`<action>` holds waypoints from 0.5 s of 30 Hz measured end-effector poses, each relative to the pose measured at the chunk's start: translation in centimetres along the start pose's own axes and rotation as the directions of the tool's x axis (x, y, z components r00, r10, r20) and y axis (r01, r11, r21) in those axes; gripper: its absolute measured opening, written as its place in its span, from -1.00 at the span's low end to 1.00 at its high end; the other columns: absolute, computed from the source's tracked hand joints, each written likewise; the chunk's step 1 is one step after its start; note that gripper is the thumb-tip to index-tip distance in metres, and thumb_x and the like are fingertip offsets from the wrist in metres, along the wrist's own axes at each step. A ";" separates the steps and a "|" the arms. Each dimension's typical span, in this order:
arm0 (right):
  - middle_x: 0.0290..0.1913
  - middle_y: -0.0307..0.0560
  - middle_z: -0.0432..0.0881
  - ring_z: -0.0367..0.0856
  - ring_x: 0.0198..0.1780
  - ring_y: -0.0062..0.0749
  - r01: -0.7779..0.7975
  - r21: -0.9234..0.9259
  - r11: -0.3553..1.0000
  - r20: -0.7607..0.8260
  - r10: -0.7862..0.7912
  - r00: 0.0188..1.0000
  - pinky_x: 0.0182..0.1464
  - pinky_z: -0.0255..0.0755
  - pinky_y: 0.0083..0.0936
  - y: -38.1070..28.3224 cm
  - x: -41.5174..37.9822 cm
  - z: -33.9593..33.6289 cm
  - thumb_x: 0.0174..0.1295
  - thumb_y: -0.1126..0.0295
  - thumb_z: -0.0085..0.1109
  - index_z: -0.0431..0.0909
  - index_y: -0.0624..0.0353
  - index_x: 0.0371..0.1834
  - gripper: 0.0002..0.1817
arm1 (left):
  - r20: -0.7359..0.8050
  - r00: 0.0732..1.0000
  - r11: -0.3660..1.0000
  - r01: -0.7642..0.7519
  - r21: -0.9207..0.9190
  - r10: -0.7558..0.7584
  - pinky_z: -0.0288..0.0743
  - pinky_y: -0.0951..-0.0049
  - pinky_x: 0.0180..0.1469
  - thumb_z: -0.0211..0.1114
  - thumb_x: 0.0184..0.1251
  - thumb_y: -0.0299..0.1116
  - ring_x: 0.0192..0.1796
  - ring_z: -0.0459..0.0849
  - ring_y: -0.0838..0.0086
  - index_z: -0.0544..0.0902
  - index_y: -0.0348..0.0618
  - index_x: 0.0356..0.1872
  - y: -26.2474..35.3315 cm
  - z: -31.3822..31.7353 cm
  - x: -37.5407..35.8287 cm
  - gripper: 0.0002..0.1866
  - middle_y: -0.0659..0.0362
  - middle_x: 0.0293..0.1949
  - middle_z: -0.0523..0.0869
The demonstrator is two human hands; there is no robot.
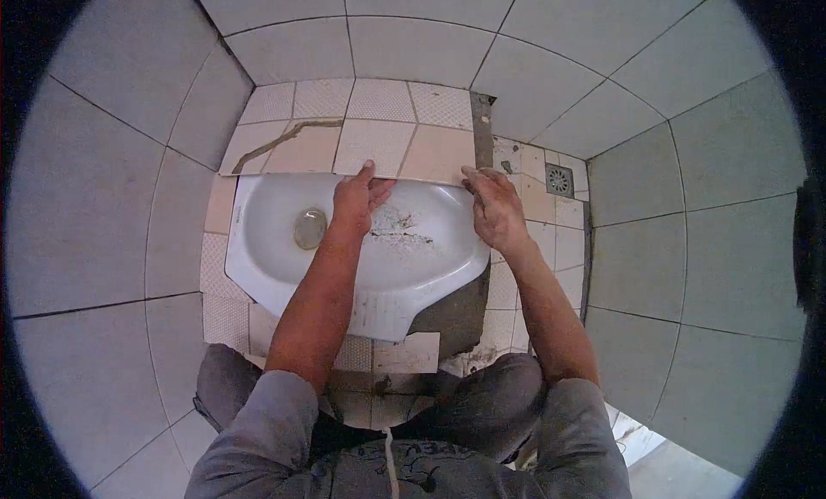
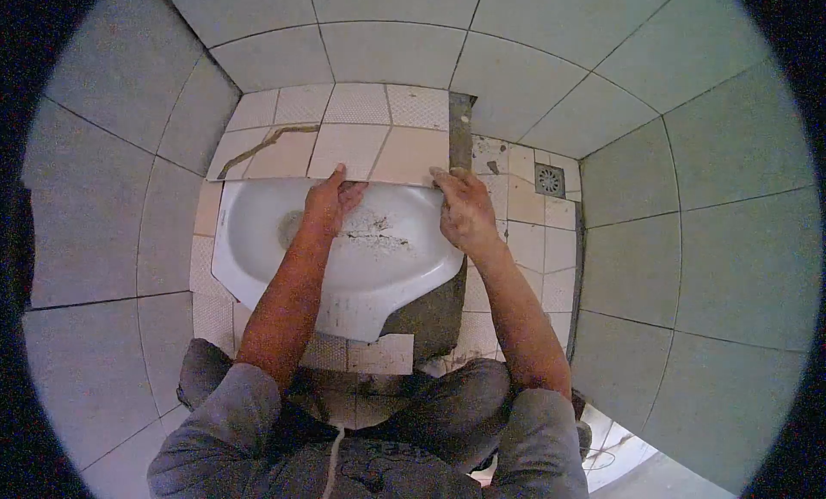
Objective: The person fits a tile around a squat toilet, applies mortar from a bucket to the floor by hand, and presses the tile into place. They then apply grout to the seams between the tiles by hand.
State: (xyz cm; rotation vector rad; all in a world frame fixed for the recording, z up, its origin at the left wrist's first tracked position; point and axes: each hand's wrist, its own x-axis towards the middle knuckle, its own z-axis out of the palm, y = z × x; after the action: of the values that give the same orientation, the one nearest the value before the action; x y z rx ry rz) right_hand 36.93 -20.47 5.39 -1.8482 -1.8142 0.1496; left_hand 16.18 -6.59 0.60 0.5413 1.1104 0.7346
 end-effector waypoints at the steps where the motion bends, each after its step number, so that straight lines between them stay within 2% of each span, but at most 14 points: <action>1: -0.03 0.06 0.62 0.44 0.15 0.01 0.021 -0.004 1.000 -0.003 -0.021 1.000 0.23 0.29 -0.19 0.2 0.0 0.1 0.04 0.66 -0.03 0.41 0.16 0.18 -0.46 | -0.004 1.000 1.000 -0.001 -0.003 0.001 0.56 0.27 0.01 0.20 0.36 -0.17 -0.06 0.69 0.20 0.40 -0.34 0.01 0.0 -0.1 0.0 -0.57 0.01 -0.10 0.58; 4: -0.02 0.04 0.62 0.43 0.17 0.01 0.024 -0.038 0.999 0.014 -0.023 1.000 0.25 0.27 -0.18 -0.1 0.1 0.0 0.05 0.64 -0.03 0.41 0.16 0.18 -0.47 | 0.041 0.999 0.999 -0.012 0.040 0.010 0.52 0.23 0.07 0.20 0.36 -0.15 -0.04 0.68 0.21 0.38 -0.36 0.02 0.3 0.0 -0.3 -0.55 0.00 -0.07 0.56; 6: -0.02 0.03 0.62 0.43 0.18 0.00 0.002 -0.067 0.998 0.034 0.000 0.999 0.25 0.27 -0.17 0.0 0.0 0.2 0.05 0.65 -0.03 0.41 0.16 0.18 -0.47 | -0.017 1.000 0.998 0.024 0.057 -0.023 0.45 0.18 0.12 0.21 0.36 -0.14 -0.02 0.67 0.18 0.30 -0.40 0.15 0.4 0.1 -0.5 -0.44 -0.05 0.01 0.54; 7: -0.03 0.03 0.61 0.45 0.15 -0.02 0.034 -0.093 0.995 0.024 -0.032 0.999 0.26 0.26 -0.18 0.5 -0.1 0.6 -0.03 0.64 0.02 0.39 0.15 0.20 -0.41 | -0.017 1.000 0.998 0.024 0.058 -0.023 0.45 0.18 0.12 0.21 0.36 -0.14 -0.02 0.67 0.18 0.30 -0.40 0.15 0.4 0.1 -0.3 -0.44 -0.05 0.01 0.54; 8: -0.04 0.02 0.60 0.48 0.12 -0.05 0.067 -0.118 0.991 0.017 -0.066 0.998 0.26 0.25 -0.18 0.9 -0.2 0.9 -0.10 0.63 0.07 0.37 0.15 0.21 -0.35 | 0.008 1.000 0.998 0.020 0.056 -0.020 0.45 0.18 0.13 0.21 0.36 -0.13 -0.02 0.68 0.18 0.32 -0.37 0.13 0.3 -0.1 -0.2 -0.46 -0.04 0.00 0.55; 12: -0.03 0.02 0.60 0.47 0.13 -0.02 0.085 -0.119 0.989 0.024 -0.083 0.996 0.27 0.24 -0.17 0.9 0.1 0.9 -0.11 0.61 0.07 0.37 0.12 0.23 -0.33 | 0.020 0.999 0.998 -0.031 0.061 0.030 0.43 0.16 0.16 0.21 0.36 -0.13 -0.03 0.68 0.20 0.36 -0.34 0.05 -0.1 -0.2 0.1 -0.53 -0.02 -0.02 0.56; 15: -0.01 0.04 0.60 0.46 0.15 0.01 0.066 -0.103 0.992 0.053 -0.061 0.997 0.28 0.23 -0.16 0.9 -0.2 0.7 -0.11 0.59 0.06 0.38 0.11 0.22 -0.35 | 0.060 0.998 1.000 0.012 0.026 -0.014 0.47 0.18 0.14 0.20 0.37 -0.12 -0.03 0.67 0.20 0.39 -0.33 -0.01 -0.4 -0.7 0.7 -0.56 -0.01 -0.07 0.58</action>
State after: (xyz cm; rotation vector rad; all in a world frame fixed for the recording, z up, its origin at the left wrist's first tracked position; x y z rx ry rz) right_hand 37.45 -20.44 4.35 -1.8701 -1.9466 0.0783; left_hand 15.80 -6.30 -0.42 0.5735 1.0673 0.6894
